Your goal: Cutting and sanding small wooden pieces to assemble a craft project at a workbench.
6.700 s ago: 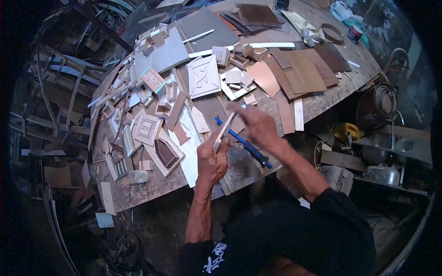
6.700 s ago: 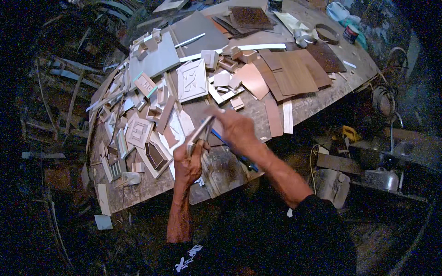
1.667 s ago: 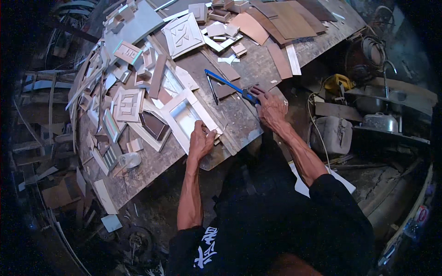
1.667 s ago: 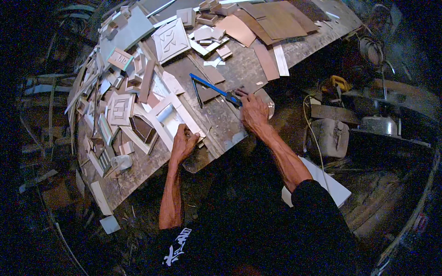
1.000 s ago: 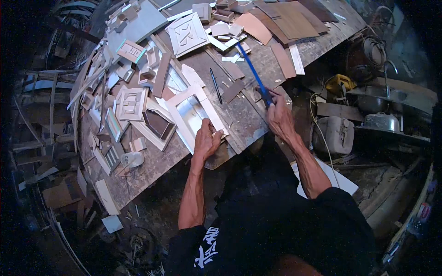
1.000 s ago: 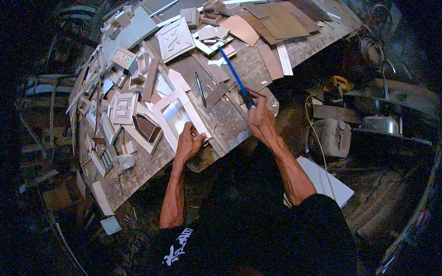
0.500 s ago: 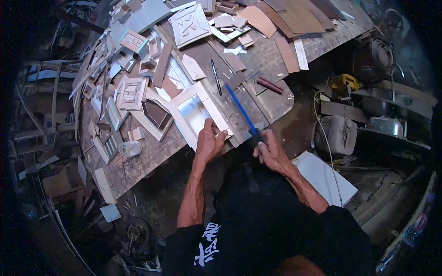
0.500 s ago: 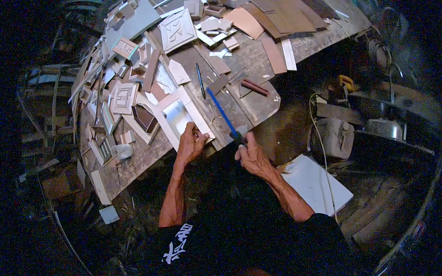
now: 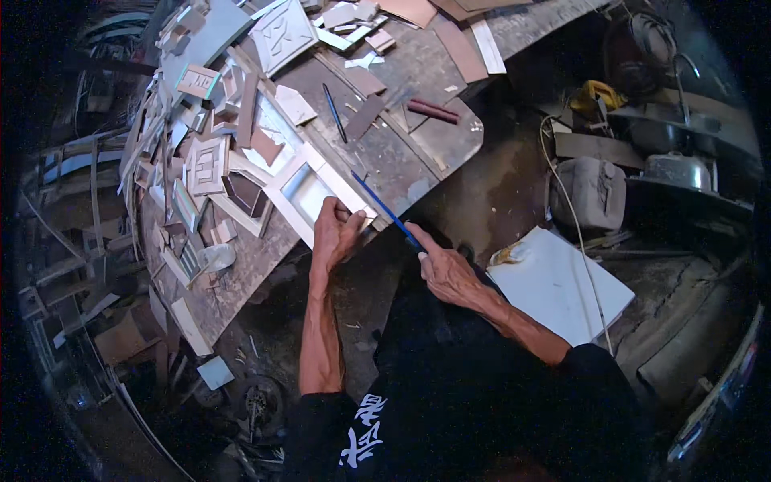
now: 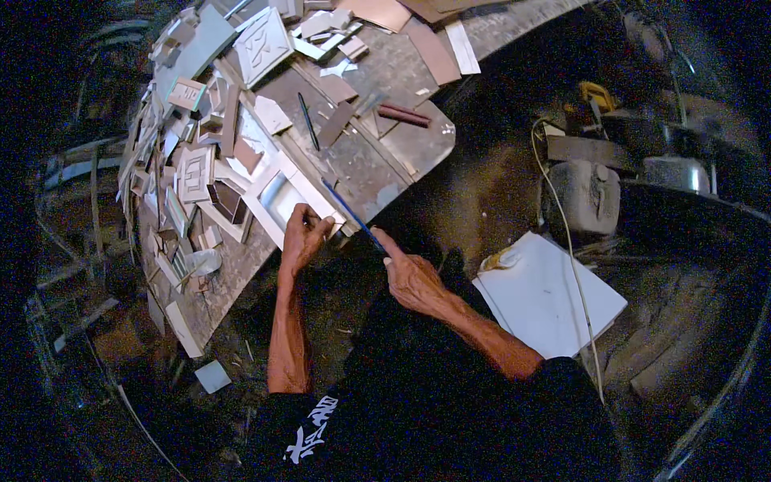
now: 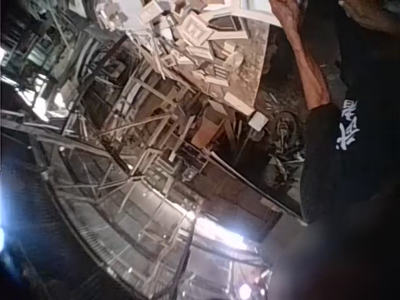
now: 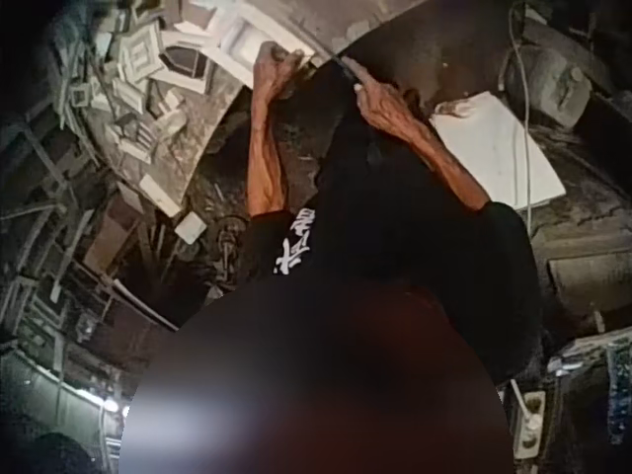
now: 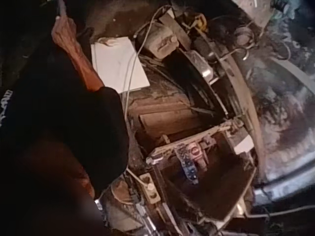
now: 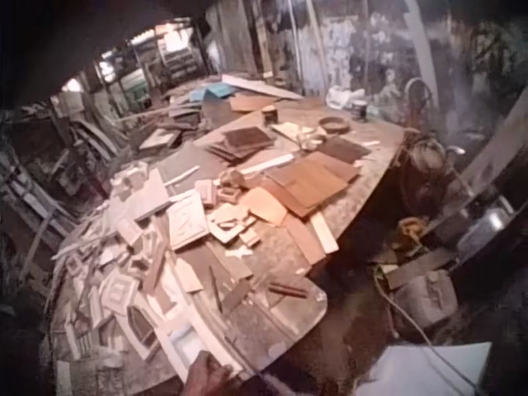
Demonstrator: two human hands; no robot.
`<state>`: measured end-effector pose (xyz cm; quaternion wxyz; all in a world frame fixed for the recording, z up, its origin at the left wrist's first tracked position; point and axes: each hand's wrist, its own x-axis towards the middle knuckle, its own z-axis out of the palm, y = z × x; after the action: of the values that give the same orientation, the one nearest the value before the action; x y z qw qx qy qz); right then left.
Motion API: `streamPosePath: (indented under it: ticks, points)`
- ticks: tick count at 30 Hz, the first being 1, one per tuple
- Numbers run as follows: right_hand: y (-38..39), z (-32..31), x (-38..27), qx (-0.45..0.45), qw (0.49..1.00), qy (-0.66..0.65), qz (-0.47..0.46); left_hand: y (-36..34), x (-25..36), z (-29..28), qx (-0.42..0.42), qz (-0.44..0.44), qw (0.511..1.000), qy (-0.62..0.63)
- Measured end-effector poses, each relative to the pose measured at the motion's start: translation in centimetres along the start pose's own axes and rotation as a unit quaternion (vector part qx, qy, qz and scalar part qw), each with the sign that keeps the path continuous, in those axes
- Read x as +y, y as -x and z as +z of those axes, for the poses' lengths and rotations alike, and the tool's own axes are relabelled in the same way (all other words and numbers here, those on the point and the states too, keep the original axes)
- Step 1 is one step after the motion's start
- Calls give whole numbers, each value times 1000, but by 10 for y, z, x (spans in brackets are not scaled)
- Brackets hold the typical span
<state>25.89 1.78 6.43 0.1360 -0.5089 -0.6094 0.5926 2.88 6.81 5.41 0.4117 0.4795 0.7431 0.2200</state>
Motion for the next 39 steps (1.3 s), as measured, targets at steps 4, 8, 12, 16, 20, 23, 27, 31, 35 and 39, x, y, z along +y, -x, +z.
streamPosePath:
  ticks: [4, 8, 12, 16, 20, 23, 27, 31, 35, 39]
  points:
    - [3, 2, -4, -31, 999, 30, 0, -5, -13, -3, 0, 16, 1000, -3]
    - [3, 9, 3, -38, 999, 15, 8, 0, -5, -3, -11, 46, 999, -11]
    - [0, 21, 29, 63, 994, -80, -28, 16, -2, -9, 6, 65, 998, 16]
    - [-3, 12, 31, 47, 995, -85, 28, 21, -7, -22, 37, 34, 998, 48]
    - [-8, 12, 20, 28, 998, -51, 11, 13, -16, -12, 21, 75, 996, 38]
    - [-15, 31, 55, 66, 992, 50, -96, 12, -7, 7, 14, 59, 998, 5]
    - [-7, 19, 6, 78, 994, 53, -60, 11, -8, 9, 23, 67, 997, -16]
    - [-13, 29, 15, 62, 986, 138, -68, 5, -7, 8, 2, 39, 999, -25]
    - [-10, 34, 16, 93, 982, 131, -101, 1, -18, 5, -9, 38, 999, -2]
    - [-8, 34, 23, 63, 966, 215, -128, -1, -17, 9, -15, 40, 999, 18]
